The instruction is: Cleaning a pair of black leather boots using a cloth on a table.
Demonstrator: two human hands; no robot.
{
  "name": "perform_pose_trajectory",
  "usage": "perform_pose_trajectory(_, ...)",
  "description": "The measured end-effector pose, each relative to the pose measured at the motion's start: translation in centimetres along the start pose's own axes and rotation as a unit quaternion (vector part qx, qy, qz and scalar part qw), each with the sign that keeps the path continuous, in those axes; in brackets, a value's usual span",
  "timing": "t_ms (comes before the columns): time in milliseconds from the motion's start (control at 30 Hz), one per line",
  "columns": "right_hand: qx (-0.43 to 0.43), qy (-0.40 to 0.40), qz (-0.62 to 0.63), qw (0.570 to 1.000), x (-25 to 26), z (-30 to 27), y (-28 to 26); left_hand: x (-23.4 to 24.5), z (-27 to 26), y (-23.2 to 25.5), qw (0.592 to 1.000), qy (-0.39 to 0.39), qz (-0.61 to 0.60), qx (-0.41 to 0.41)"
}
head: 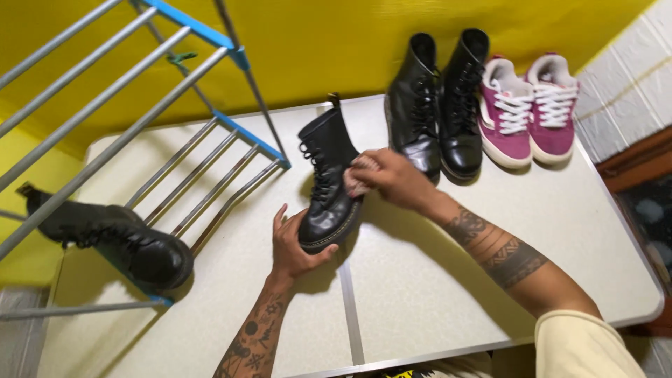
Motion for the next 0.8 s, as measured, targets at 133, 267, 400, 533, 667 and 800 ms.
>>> perform_pose_trajectory(133,0.084,-0.001,0.011,0.996,-1.0,0.1,-6.1,-0.1,0.1,0.0,1.000,-0.011,-0.009,0.016)
perform_pose_trajectory(267,0.140,-0.035,0.039,0.989,-2.9,0.2,-8.1,-0.2,0.2,0.1,1.000,0.001,0.005,-0.008)
perform_pose_trajectory(400,0.105,-0.001,0.016,0.994,-1.2,-0.1,-4.3,0.2,0.3,0.7,1.000,-0.003,0.012,0.000)
perform_pose_trajectory(533,0.030,0.007,0.002,1.000,-0.6,-1.1,0.9,0.0,0.1,0.4,1.000,0.003,0.015,-0.005)
perform_pose_trajectory(667,-0.046,0.035,0.011,0.998,0.6,-1.0,2.3,0.3,0.1,0.3,1.000,-0.001,0.017,-0.003)
perform_pose_trajectory(800,-0.035,0.051,0.049,0.997,1.1,0.3,-1.0,2.6,2.2,0.9,0.996,-0.079,-0.015,0.048)
Point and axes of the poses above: each hand's wrist, its own z-axis towards the middle knuckle, its own x-axis out of the back of the hand, y = z × x, the point moved 9 cm from there along z, towards the middle knuckle, and after that the axes turned 7 degrees about -y, right-handed, at the moved point
